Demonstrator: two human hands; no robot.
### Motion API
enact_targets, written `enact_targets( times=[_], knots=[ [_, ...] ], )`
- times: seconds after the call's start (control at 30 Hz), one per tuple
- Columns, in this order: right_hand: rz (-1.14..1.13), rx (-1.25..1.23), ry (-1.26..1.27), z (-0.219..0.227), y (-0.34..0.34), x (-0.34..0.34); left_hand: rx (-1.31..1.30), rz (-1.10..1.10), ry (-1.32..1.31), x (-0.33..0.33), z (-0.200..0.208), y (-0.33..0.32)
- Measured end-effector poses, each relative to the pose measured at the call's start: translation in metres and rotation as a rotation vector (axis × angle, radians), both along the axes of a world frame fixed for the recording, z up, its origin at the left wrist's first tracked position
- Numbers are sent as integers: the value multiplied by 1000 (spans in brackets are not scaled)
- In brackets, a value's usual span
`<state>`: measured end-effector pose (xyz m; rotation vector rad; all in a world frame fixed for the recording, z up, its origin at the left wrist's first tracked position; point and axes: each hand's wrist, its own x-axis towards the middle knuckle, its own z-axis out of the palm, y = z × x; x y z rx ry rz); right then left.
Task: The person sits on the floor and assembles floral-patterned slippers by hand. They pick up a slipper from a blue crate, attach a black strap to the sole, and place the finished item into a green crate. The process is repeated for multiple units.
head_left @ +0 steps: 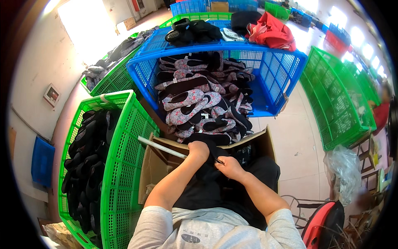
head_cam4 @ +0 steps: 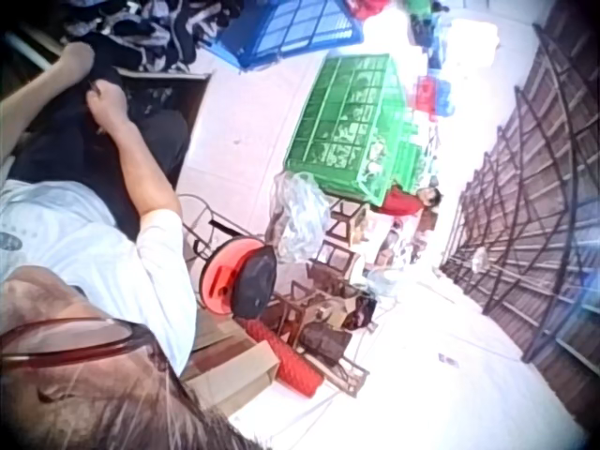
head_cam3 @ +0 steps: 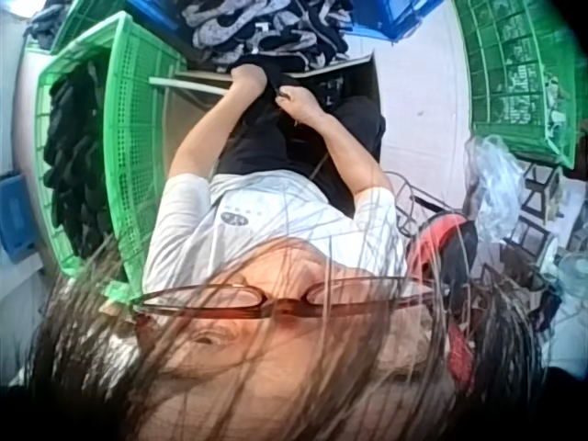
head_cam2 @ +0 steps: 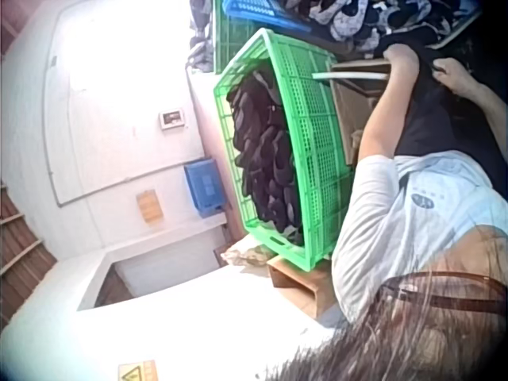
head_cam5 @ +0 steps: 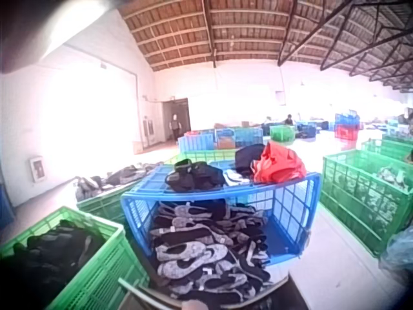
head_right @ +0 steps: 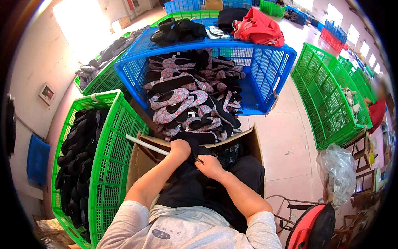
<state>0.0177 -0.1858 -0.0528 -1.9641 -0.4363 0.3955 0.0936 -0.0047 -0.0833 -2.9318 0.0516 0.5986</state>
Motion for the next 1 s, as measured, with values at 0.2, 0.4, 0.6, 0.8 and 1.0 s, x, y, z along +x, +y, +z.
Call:
enact_targets(
  times=[0.2, 0.4, 0.6, 0.8, 1.0],
  knots=[
    [-19, 96, 160, -5, -9, -12, 69, -64, -63, -28, 28, -9],
    [-89, 218, 255, -26, -6, -17, 70, -190, -140, -60, 69, -15],
    [-128, 314, 250, -25, -6, -27, -331, -257, -480, -91, 81, 23],
    [-102, 497, 394, 8, -23, -27, -1740, 507, -547, -108, 72, 50],
    [177, 432, 486, 19, -34, -29, -2520, 697, 239, -112, 82, 45]
  ],
)
